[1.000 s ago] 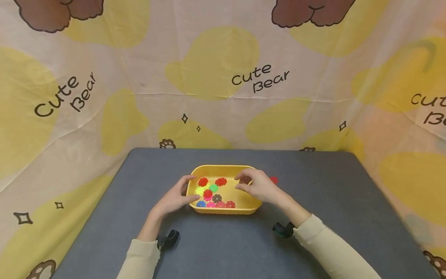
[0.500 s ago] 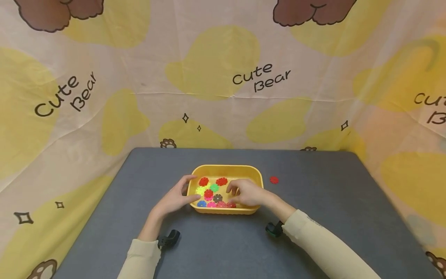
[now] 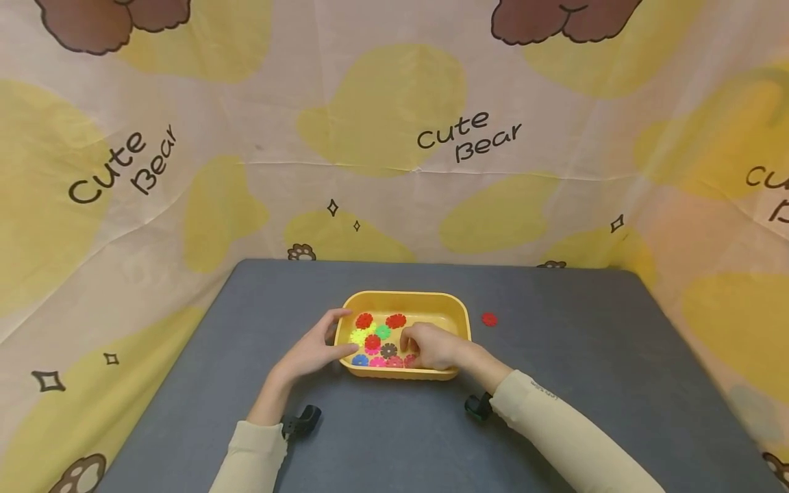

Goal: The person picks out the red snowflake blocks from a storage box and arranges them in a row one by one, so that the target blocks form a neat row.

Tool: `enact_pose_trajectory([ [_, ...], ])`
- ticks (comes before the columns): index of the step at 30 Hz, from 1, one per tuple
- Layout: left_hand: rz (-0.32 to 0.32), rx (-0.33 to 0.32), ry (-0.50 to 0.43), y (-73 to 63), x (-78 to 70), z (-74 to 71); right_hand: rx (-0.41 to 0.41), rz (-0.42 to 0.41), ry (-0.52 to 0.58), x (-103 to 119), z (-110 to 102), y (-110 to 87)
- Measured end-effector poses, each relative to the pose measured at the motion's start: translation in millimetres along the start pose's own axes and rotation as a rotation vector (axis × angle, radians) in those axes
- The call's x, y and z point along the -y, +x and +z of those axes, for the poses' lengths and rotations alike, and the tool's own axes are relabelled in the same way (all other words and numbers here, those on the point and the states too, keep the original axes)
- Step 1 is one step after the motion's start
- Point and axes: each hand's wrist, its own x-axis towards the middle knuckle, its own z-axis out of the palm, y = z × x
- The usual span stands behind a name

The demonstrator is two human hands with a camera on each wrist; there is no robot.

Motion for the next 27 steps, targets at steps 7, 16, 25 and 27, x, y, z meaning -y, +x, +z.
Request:
enact_pose_trajectory([
  [7, -0.006, -0.003, 0.001, 0.2, -0.7, 0.5, -0.003, 0.047, -0.007, 2.8, -2.1, -1.3],
  [16, -0.002, -0.001, 0.004, -0.3, -0.1, 1.2, 0.000, 0.103, -0.009, 3.3, -0.3, 0.0],
  [25, 0.006, 0.000, -0.007, 0.3, -3.3, 2.6, -0.015, 0.082, -0.009, 0.9, -0.7, -1.3],
  [27, 0.005, -0.004, -0.006, 0.1, -2.2, 2.2, -0.015, 0.077, -0.012, 1.1, -0.8, -0.6],
])
